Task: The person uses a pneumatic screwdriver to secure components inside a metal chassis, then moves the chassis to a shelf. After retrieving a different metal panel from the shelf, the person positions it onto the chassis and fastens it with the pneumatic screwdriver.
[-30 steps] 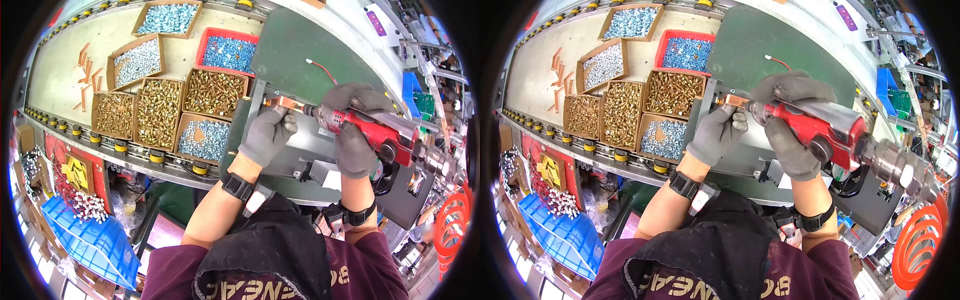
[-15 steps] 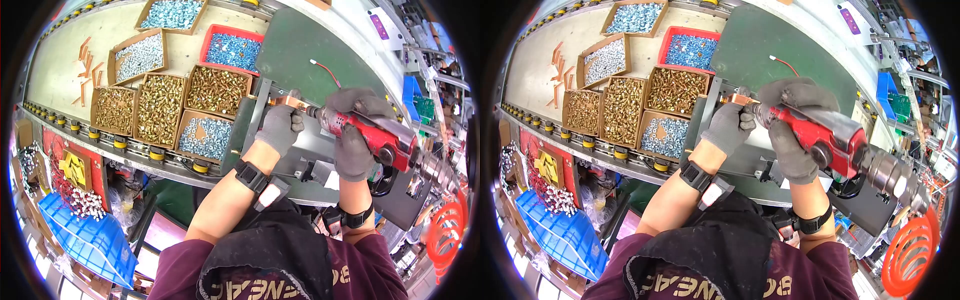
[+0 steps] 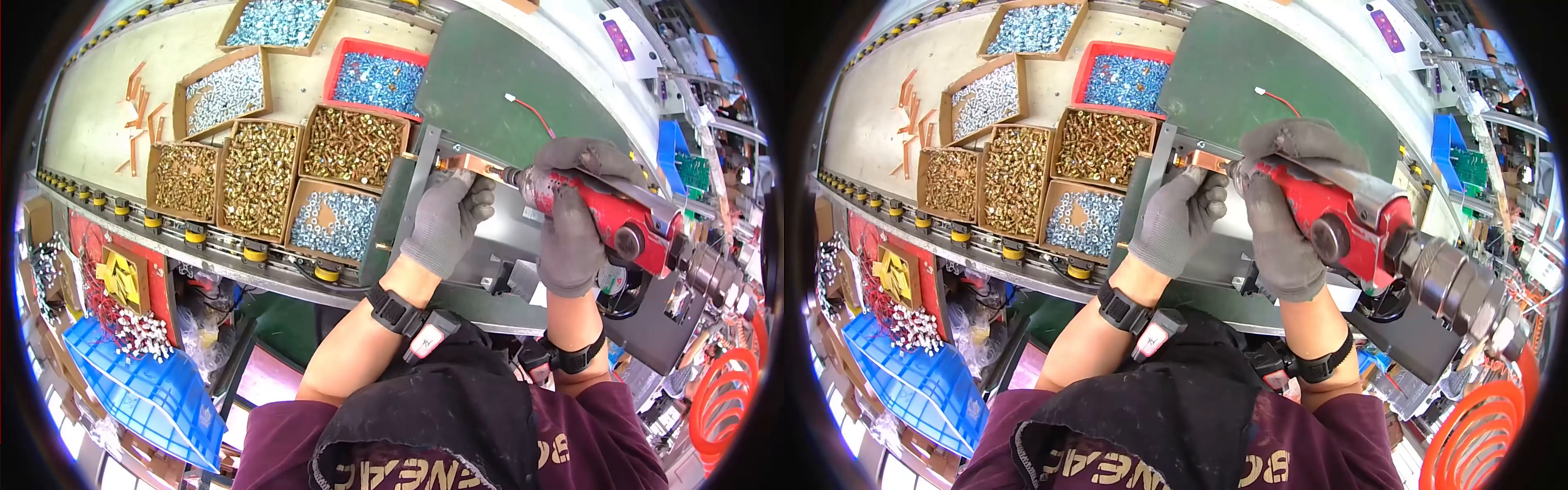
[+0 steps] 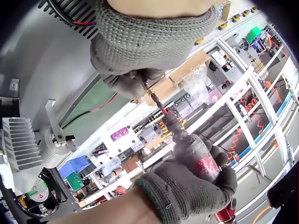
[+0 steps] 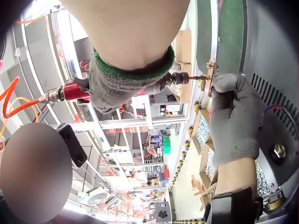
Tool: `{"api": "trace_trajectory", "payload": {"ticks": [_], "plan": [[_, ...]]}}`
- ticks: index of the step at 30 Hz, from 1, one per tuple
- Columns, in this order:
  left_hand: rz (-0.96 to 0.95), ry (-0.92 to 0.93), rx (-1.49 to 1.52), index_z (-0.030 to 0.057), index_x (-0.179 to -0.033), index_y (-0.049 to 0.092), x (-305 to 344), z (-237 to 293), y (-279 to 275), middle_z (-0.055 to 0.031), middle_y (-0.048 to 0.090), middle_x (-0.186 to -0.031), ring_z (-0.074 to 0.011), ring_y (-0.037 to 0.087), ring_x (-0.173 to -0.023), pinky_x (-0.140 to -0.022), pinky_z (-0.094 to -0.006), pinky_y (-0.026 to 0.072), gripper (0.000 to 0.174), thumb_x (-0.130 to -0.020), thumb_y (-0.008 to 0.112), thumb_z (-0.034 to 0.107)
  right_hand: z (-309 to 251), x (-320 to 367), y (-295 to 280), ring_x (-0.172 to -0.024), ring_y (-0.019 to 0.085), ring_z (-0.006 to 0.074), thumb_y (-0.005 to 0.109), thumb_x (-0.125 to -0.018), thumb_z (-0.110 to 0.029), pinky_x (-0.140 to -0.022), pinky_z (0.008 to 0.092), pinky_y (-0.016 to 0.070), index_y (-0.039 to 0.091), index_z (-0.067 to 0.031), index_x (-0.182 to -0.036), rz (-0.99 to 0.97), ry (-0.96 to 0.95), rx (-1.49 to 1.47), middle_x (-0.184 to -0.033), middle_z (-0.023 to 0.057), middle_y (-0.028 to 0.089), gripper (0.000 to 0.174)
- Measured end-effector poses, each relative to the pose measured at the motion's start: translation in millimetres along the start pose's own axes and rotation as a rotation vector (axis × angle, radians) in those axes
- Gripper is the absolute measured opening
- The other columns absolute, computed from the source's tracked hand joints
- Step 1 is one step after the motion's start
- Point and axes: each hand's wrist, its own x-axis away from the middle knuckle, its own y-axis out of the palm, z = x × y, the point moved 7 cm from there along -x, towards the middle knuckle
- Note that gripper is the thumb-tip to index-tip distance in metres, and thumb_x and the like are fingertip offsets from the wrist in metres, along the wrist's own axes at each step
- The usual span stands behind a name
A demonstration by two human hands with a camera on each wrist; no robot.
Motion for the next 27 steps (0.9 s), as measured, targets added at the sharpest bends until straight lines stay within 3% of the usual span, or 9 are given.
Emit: {"api": "trace_trajectory", "payload": {"ticks": [11,15,17,20,27], "plan": [[-0.005,-0.001,-0.061,-0.0019,-0.097,0.056,-2.7,4.1,-0.5,-0.0097,0.062,-0.079,-0.0127,0.061,-0.065,-0.057,-0.024,0.052,0.018,-0.094,0.045,0.012,3.2,-10.2,14.7,-0.071,0.055,0.0226,0.052,-0.072,0.005,-0.067,0.0387,0.0484,0.046,-0.0047,-0.096,-0.212,-0.122,-0.114,-0.081,0.0132,0.055,0.026],[-0.027,-0.023,-0.089,-0.0014,-0.099,0.055,-1.5,4.5,-1.2,-0.0088,0.06,-0.081,-0.0124,0.058,-0.067,-0.059,-0.0243,0.0493,0.017,-0.094,0.046,0.013,7.3,-8.9,12.8,-0.071,0.055,0.0225,0.048,-0.071,0.008,-0.066,0.0385,0.0483,0.045,-0.0048,-0.094,-0.138,-0.078,-0.083,-0.08,0.013,0.054,0.027],[-0.122,-0.067,-0.107,0.001,-0.106,0.053,0.7,3.5,1.3,-0.007,0.06,-0.087,-0.0122,0.056,-0.073,-0.065,-0.0254,0.0477,0.021,-0.096,0.044,0.017,10.9,-10.8,12.3,-0.071,0.055,0.0223,0.049,-0.071,0.007,-0.066,0.0381,0.0477,0.045,-0.0048,-0.094,-0.108,-0.001,-0.116,-0.081,0.013,0.054,0.026],[-0.07,-0.159,-0.208,0.0009,-0.108,0.052,10.4,4.4,-2.9,-0.0058,0.057,-0.087,-0.0118,0.053,-0.074,-0.065,-0.025,0.0463,0.023,-0.095,0.047,0.02,11.8,-13.6,7.8,-0.071,0.054,0.0217,0.05,-0.072,0.005,-0.067,0.0374,0.047,0.045,-0.0048,-0.095,0.008,0.101,-0.082,-0.081,0.0123,0.054,0.025],[-0.005,-0.419,-0.557,0.0021,-0.11,0.054,48.5,33.5,-18.2,-0.0016,0.053,-0.083,-0.0084,0.049,-0.07,-0.06,-0.0221,0.0416,0.027,-0.095,0.049,0.024,7.3,-13.8,4.2,-0.069,0.052,0.0218,0.058,-0.078,-0.005,-0.063,0.0371,0.0465,0.044,-0.0061,-0.088,-0.013,0.007,-0.186,-0.075,0.0104,0.051,0.017]]}}
